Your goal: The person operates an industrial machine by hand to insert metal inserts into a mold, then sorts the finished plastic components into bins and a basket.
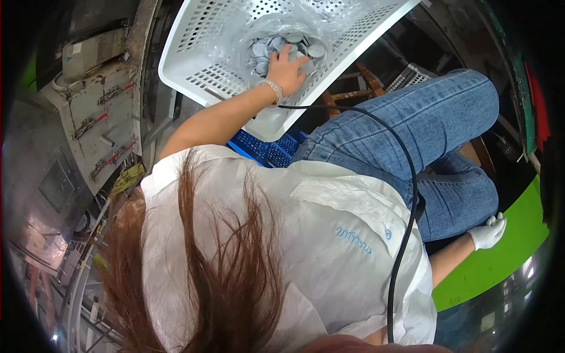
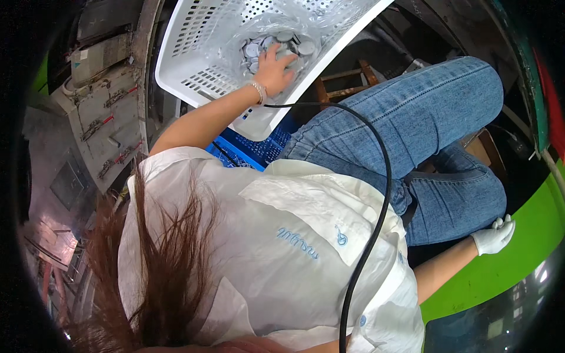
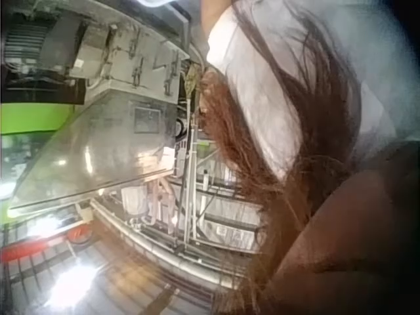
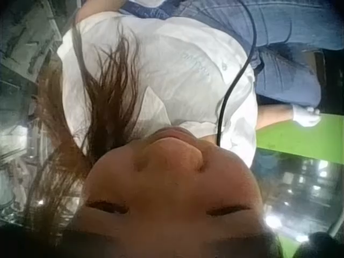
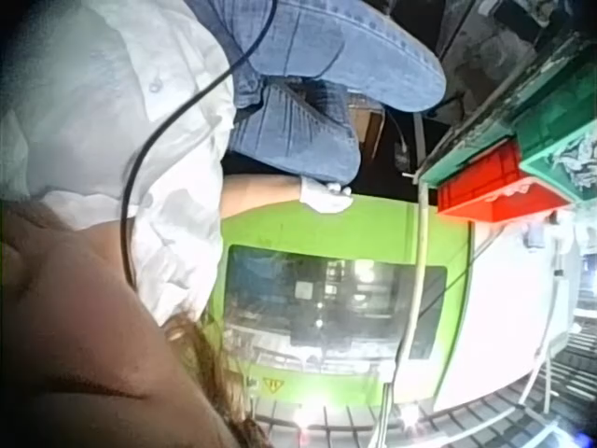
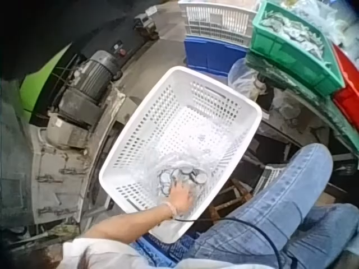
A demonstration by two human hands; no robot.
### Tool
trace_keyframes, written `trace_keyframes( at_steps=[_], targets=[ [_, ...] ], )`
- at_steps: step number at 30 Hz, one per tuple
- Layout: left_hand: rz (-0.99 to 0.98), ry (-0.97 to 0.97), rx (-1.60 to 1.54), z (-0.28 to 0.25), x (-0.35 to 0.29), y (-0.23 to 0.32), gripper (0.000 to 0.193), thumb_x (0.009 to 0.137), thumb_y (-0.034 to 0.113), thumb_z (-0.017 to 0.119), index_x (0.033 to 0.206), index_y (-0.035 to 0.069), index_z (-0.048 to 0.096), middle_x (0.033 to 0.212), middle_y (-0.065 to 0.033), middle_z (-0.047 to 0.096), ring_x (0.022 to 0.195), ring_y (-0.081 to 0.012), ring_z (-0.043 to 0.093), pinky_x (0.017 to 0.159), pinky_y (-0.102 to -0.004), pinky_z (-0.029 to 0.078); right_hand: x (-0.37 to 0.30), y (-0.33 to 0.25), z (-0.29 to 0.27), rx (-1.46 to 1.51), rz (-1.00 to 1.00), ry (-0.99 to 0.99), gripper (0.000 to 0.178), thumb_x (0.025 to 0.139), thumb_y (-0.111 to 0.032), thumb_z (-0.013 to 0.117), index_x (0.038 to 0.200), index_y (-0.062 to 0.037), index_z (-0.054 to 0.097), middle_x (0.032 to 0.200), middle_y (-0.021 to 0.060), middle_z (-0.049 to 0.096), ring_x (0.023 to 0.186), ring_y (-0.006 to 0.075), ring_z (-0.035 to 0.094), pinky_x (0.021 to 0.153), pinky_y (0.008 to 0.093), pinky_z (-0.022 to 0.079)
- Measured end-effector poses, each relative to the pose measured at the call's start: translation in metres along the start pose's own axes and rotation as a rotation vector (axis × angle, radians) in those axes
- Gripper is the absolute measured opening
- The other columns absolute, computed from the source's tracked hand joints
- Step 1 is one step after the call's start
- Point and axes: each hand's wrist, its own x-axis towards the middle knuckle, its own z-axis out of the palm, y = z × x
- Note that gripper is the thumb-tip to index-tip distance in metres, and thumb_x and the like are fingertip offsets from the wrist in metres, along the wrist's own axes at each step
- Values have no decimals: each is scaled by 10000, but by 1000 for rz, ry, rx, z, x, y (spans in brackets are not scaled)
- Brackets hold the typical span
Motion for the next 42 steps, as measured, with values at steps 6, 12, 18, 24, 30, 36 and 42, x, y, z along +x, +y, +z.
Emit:
trace_keyframes(
  at_steps=[6,12,18,24,30,36,42],
  targets=[
    [-143,-479,-137,-10,-41,-2,444,808,254,545,1248,204,526,1409,-256,261,1151,-449,472,956,-458,419,6,6,-5,39,41,-33,306,911,-129,477,1126,78,546,996,128,614,665,97,508,604,182,417],
    [-357,-315,-15,-9,-31,-14,483,798,267,547,1256,120,506,1288,-273,437,1095,-440,501,948,-467,409,11,30,-31,353,268,-61,296,925,-214,497,1093,28,525,930,70,554,712,95,486,626,198,419],
    [151,234,-239,-89,33,82,373,847,115,564,1206,19,529,1198,-157,540,1132,-292,495,989,-365,367,-29,139,-54,286,705,-75,200,854,-286,588,895,-92,613,720,-15,561,602,91,487,536,234,392],
    [444,251,-504,-114,69,251,365,925,68,480,1283,11,437,1277,-122,466,1165,-224,472,973,-334,392,-100,344,-81,483,1168,8,233,846,-164,568,1042,-39,590,904,107,626,811,221,612,659,330,507],
    [543,207,-442,-79,118,360,395,947,128,483,1298,-27,389,1308,-153,436,1207,-248,435,1030,-363,336,-147,465,-64,68,1062,-138,254,832,-166,577,1081,-113,576,884,64,593,790,228,590,734,368,506],
    [526,240,-248,-63,126,388,419,942,135,477,1306,-46,375,1317,-184,429,1238,-278,409,1065,-368,272,-142,531,-12,-200,1124,-122,560,803,-360,612,1265,-61,504,1299,189,506,1242,323,445,1019,357,347],
    [446,293,-227,-65,130,379,400,943,105,419,1303,-58,359,1316,-191,420,1257,-279,386,1076,-372,249,-76,509,43,-444,1160,-184,808,721,-584,623,1209,52,520,1219,262,538,1174,372,490,967,397,374]
  ],
)
